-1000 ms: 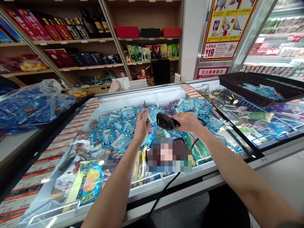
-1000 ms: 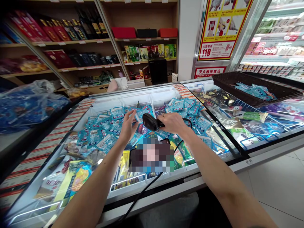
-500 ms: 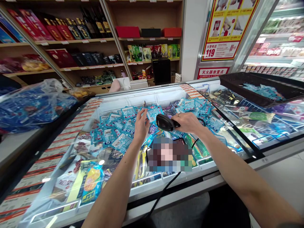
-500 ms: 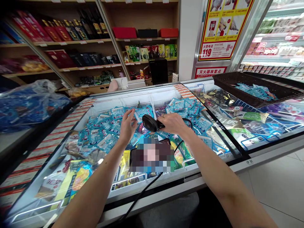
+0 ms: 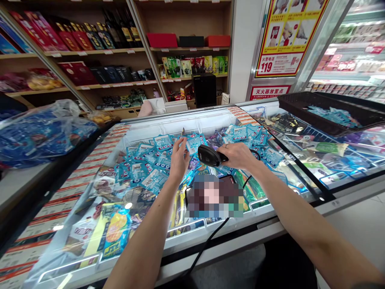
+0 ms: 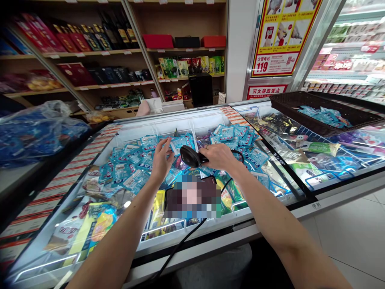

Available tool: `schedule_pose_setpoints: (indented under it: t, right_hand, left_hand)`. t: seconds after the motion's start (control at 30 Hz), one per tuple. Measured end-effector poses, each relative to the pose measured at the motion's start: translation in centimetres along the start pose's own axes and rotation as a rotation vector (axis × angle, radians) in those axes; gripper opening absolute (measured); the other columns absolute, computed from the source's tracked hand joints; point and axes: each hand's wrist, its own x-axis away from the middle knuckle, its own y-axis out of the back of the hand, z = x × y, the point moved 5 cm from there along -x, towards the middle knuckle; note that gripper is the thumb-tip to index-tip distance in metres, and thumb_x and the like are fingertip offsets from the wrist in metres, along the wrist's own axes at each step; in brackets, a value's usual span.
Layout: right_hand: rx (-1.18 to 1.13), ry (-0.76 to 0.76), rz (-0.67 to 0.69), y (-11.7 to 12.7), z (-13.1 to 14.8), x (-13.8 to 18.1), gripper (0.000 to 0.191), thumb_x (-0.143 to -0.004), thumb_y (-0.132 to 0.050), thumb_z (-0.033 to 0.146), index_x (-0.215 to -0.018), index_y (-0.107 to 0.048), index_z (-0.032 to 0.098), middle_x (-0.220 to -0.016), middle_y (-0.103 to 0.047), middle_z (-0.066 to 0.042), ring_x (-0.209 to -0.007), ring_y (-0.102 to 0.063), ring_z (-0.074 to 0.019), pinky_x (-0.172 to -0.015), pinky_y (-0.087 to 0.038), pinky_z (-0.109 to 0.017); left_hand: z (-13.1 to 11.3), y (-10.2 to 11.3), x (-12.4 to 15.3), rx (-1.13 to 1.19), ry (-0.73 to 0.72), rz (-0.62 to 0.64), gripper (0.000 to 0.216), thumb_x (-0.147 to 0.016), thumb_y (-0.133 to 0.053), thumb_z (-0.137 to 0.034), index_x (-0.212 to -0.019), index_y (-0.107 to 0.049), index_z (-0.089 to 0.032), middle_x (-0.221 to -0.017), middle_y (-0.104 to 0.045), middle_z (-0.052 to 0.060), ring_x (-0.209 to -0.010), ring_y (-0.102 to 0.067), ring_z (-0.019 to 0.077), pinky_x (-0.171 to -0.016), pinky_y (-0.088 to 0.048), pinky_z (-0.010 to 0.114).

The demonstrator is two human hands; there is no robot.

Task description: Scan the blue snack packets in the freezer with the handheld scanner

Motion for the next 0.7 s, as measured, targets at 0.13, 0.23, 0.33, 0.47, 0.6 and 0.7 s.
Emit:
schedule_pose_setpoints:
  t: [0.13,0.23,0.33,0.47,0.6,0.7]
  right_hand:
    - [-0.005,0.006,0.003,0.0,0.0,0.0,0.036,-0.082,-0.050,0.045,-0.106,-0.061,0.021,-0.094,-0.068,-0.006,-0.083,-0.061,-0.0196,-0.060,-0.031,-0.026]
    - [-0.004,0.007,-0.001,0.0,0.0,-0.1,0.034,-0.082,-0.050,0.044,-0.105,-0.061,0.021,-0.093,-0.068,-0.005,-0.082,-0.062,-0.0199,-0.060,-0.031,-0.026]
    - [-0.002,0.005,-0.001,0.1,0.0,-0.1,0.034,-0.082,-0.051,0.043,-0.105,-0.061,0.021,-0.092,-0.068,-0.005,-0.081,-0.062,-0.0197,-0.060,-0.031,-0.027]
    - [-0.001,-0.022,-0.028,0.3,-0.2,0.0,0.034,-0.083,-0.051,0.042,-0.108,-0.060,0.021,-0.094,-0.068,-0.006,-0.083,-0.062,-0.0200,-0.062,-0.033,-0.027]
    - [0.010,-0.166,-0.091,0.7,-1.5,0.2,0.036,-0.084,-0.050,0.043,-0.111,-0.059,0.022,-0.097,-0.068,-0.006,-0.086,-0.062,-0.0206,-0.064,-0.034,-0.027]
    - [0.013,-0.295,-0.126,0.9,-2.8,0.5,0.036,-0.084,-0.050,0.044,-0.110,-0.060,0.021,-0.098,-0.068,-0.006,-0.086,-0.062,-0.0211,-0.064,-0.035,-0.027]
  left_hand:
    - [-0.1,0.1,0.0,0.006,-0.011,-0.007,0.057,-0.083,-0.045,-0.016,-0.138,-0.036,-0.027,-0.138,-0.039,0.011,-0.096,-0.058,0.0171,-0.084,-0.052,0.035]
    - [-0.2,0.1,0.1,0.025,-0.015,-0.007,0.057,-0.083,-0.045,-0.016,-0.138,-0.036,-0.027,-0.139,-0.038,0.011,-0.094,-0.059,0.0166,-0.084,-0.052,0.035]
    - [-0.2,0.1,0.0,0.018,-0.018,-0.014,0.057,-0.083,-0.044,-0.017,-0.138,-0.036,-0.027,-0.138,-0.039,0.011,-0.093,-0.059,0.0161,-0.085,-0.052,0.034]
    - [-0.1,0.3,0.1,-0.033,-0.010,-0.062,0.056,-0.082,-0.043,-0.014,-0.137,-0.037,-0.024,-0.136,-0.040,0.012,-0.109,-0.054,0.0204,-0.091,-0.049,0.036]
    - [0.3,1.5,0.3,-0.143,0.096,-0.208,0.056,-0.081,-0.044,-0.011,-0.137,-0.037,-0.017,-0.137,-0.036,0.016,-0.124,-0.043,0.0263,-0.100,-0.042,0.042]
    - [0.0,2.3,0.4,-0.189,0.139,-0.260,0.054,-0.083,-0.049,-0.018,-0.136,-0.037,-0.015,-0.144,-0.026,0.019,-0.131,-0.035,0.0305,-0.107,-0.032,0.048]
